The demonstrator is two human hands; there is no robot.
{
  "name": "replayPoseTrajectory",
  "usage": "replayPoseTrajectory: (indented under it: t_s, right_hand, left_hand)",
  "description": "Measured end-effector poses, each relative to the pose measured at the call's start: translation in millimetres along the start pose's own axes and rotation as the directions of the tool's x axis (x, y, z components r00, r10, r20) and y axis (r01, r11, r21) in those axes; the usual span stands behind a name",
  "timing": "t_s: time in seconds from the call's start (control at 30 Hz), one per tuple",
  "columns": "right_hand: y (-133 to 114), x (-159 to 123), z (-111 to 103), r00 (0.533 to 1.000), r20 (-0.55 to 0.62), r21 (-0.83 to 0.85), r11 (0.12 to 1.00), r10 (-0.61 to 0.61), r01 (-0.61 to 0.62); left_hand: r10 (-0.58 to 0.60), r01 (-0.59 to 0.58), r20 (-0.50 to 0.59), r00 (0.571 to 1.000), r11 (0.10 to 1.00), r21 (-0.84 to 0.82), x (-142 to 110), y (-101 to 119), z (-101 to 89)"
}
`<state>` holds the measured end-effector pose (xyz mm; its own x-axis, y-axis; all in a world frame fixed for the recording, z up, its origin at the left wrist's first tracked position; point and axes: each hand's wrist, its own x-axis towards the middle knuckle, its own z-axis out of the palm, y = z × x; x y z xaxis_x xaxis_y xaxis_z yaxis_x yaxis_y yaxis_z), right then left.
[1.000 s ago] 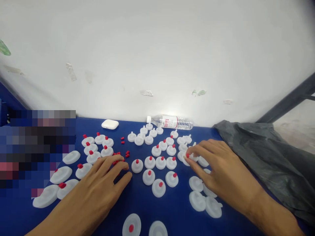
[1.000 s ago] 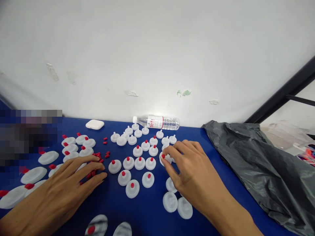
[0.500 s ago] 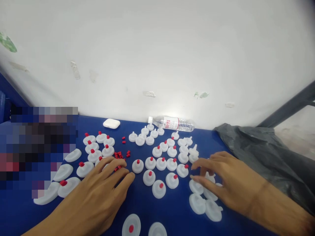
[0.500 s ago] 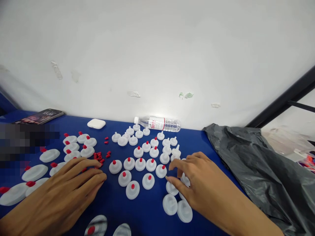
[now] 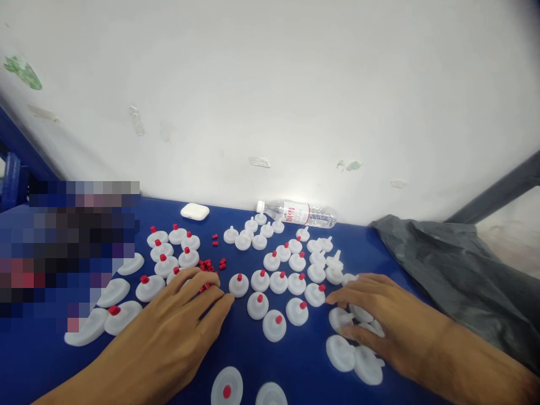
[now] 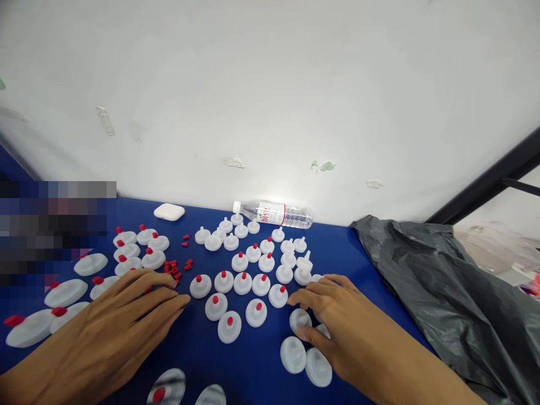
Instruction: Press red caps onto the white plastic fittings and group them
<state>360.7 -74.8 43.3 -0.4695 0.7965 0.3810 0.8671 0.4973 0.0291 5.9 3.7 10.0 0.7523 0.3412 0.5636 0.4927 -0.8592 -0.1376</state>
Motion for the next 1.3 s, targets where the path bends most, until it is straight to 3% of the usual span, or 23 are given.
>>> replayPoseTrajectory:
  t_s: [0.1,0.33,0.5,0.57,0.67,0.8,1.03,1.17,1.3]
  right_hand:
    - [-0.3,-0.1,8.2,0.997,0.072,0.006,0.999,0.032,-0.032]
    - [-1.9,6.3,3.7,0.997,0.069,-0.083,0.996,-0.022,0.027]
    - [-12.1,24.6,-17.3,0.991,-0.120,-0.078,0.994,0.064,-0.074]
    - [-23.9,30.5,-19.3,0.980,-0.197,-0.022,0.999,0.035,-0.040]
    - [-46.3,31.2,-11.5,0.966,-0.258,0.040,0.999,-0.012,0.023]
    - [-70.7,24.0,4.9,0.970,-0.245,0.118,0.992,-0.002,0.032]
    - [-79.2,27.6,21.2,0.946,-0.323,0.212,0.971,-0.039,0.112]
    - [-79.0,25.6,23.1,0.954,-0.286,0.154,0.979,-0.085,0.134]
    - [-78.2,19.0,22.5,0.965,-0.198,0.082,0.978,-0.174,0.194]
  left_hand:
    - [-0.016,0.016,-0.001,1.000,0.999,-0.047,1.9,0.6,-2.0]
    - [-0.042,0.042,0.006,0.999,0.995,-0.089,2.1,-0.1,-2.1]
    - [-0.048,0.049,0.007,0.999,0.988,-0.149,-2.3,-0.1,-2.5]
    - [-0.035,0.034,-0.002,0.999,0.987,-0.156,-3.1,0.2,-2.9]
    - [-0.027,0.022,-0.033,0.999,0.989,-0.148,-3.7,0.6,-1.9]
    - [-0.033,0.024,-0.054,0.998,0.989,-0.147,-4.8,1.9,-0.9]
    - [-0.004,-0.018,-0.087,0.996,0.968,-0.249,-4.4,8.9,-14.6]
    - [-0.033,-0.002,-0.112,0.993,0.956,-0.293,-10.2,14.0,-12.4]
    - [-0.020,0.004,-0.046,0.999,0.949,-0.317,-21.3,21.5,-0.7]
